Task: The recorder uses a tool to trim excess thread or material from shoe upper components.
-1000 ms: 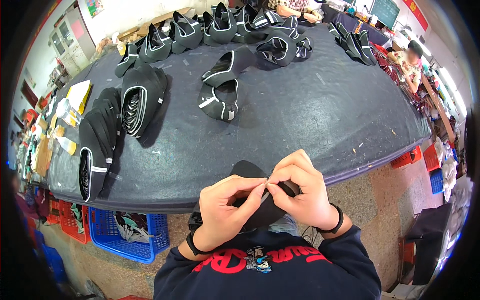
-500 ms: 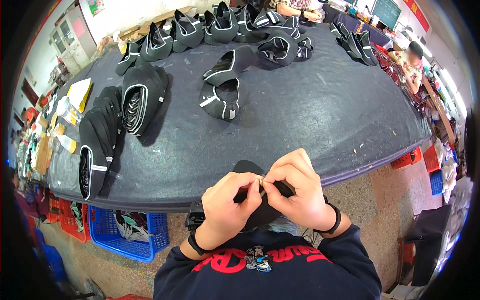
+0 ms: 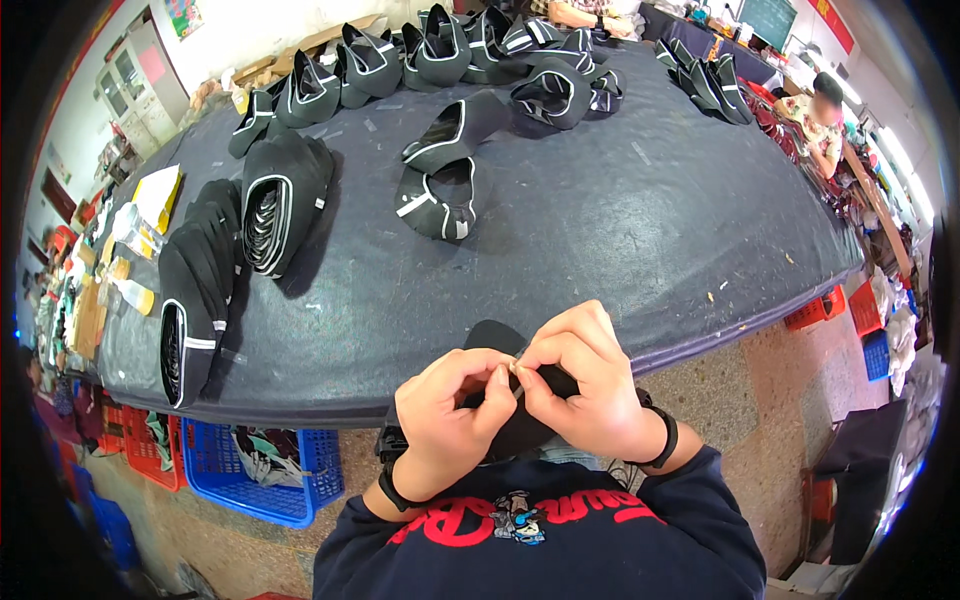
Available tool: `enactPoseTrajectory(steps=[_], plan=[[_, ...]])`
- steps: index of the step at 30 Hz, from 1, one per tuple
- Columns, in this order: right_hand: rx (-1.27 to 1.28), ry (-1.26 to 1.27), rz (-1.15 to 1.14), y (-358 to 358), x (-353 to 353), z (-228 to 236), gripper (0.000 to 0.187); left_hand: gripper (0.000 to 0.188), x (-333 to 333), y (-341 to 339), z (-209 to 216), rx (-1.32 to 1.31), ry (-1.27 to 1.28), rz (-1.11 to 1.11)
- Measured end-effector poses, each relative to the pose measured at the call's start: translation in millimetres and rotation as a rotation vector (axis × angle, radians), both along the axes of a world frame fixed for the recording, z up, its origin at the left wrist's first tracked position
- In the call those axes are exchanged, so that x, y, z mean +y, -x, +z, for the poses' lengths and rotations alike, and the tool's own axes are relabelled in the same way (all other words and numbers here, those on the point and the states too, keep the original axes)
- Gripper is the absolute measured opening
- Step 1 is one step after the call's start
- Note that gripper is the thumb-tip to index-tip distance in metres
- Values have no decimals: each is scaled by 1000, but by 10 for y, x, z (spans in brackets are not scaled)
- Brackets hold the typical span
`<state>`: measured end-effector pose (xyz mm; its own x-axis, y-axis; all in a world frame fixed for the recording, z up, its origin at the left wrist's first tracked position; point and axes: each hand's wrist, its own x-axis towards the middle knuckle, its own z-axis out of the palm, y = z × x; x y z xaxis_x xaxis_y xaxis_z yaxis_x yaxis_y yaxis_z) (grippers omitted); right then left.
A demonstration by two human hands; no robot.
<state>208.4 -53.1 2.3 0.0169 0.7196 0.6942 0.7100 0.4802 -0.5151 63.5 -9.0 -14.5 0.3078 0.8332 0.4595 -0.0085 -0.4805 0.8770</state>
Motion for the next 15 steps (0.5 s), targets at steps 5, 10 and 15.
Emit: enactPoseTrajectory(steps=[5,10,15], plan=[[-27,-59,-24,-27,1,-29,23,24,26,109,97,-274,475,-364],[-173,-283,14,-88,26,-61,25,39,68,206,183,-235,682,-584],[-302,-420,66,-173,28,-82,23,38,84,216,185,-270,723,-618]])
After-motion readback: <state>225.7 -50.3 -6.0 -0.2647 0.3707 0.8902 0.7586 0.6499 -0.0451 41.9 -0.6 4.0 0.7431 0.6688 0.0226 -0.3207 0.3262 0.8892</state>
